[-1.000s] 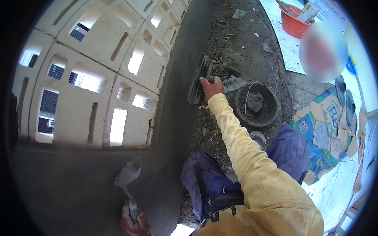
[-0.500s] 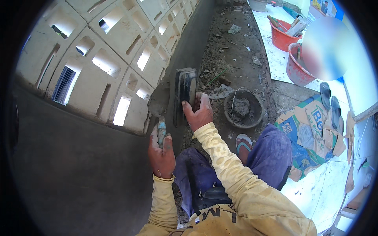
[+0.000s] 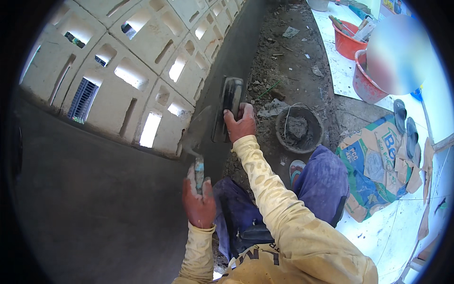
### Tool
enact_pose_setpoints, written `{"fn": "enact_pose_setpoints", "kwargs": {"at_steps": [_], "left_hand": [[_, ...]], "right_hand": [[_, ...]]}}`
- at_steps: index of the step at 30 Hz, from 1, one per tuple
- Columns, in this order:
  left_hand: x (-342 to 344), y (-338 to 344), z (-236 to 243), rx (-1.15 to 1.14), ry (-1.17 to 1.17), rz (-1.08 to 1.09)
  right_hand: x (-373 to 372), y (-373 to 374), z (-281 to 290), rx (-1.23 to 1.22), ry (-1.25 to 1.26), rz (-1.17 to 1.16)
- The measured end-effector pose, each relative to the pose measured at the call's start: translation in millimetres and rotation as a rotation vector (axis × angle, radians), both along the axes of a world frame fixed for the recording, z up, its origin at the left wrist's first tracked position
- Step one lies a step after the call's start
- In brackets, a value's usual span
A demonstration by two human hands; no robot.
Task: Applying and smoothing plaster to a wall with decorative block inserts using a trowel and smoothing tool.
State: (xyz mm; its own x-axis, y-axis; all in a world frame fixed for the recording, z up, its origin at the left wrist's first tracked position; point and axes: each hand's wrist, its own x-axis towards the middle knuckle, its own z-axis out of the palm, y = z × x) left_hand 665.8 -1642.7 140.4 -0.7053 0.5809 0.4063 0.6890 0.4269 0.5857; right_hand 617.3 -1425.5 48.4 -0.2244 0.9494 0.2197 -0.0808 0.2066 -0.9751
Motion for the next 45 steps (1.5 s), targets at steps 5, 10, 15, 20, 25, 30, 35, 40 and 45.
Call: {"fn": "enact_pose_setpoints", "kwargs": {"at_steps": [5,10,15,20,25,30,35,40,45], "left_hand": [[4.9,-98.4,22.4,-0.080,0.219,0.257],[24.7,-184.7,78.2,-0.050,0.331,0.521],[14.9,-202.4,117.5,-0.391,1.027,0.509],[-5.8,-196.0,113.7,-0.096,0.942,0.505],[-19.6,-175.4,112.6,0.030,1.018,0.483],[-18.2,-145.4,115.3,0.544,0.734,1.185],[-30.4,-162.2,119.4,0.055,1.134,0.540],[-35.6,-177.1,110.4,0.020,1.177,0.431],[-39.3,-165.9,109.3,-0.002,1.242,0.411]], "right_hand": [[-17.9,-8.2,-47.0,-0.410,0.252,0.219],[-49.3,-30.2,-65.7,-0.580,0.309,0.368],[-69.1,-35.6,-66.8,-0.543,0.360,0.369],[-65.1,-42.1,-75.6,-0.378,-0.016,0.331],[-41.1,-74.0,-99.3,-0.567,-0.108,0.322],[-37.7,-77.2,-108.2,-0.256,0.056,0.219],[-42.6,-78.2,-105.4,0.104,-0.032,0.235],[-51.4,-63.6,-101.6,0.084,-0.070,0.185],[-69.8,-26.1,-88.8,0.070,-0.126,0.083]]}}
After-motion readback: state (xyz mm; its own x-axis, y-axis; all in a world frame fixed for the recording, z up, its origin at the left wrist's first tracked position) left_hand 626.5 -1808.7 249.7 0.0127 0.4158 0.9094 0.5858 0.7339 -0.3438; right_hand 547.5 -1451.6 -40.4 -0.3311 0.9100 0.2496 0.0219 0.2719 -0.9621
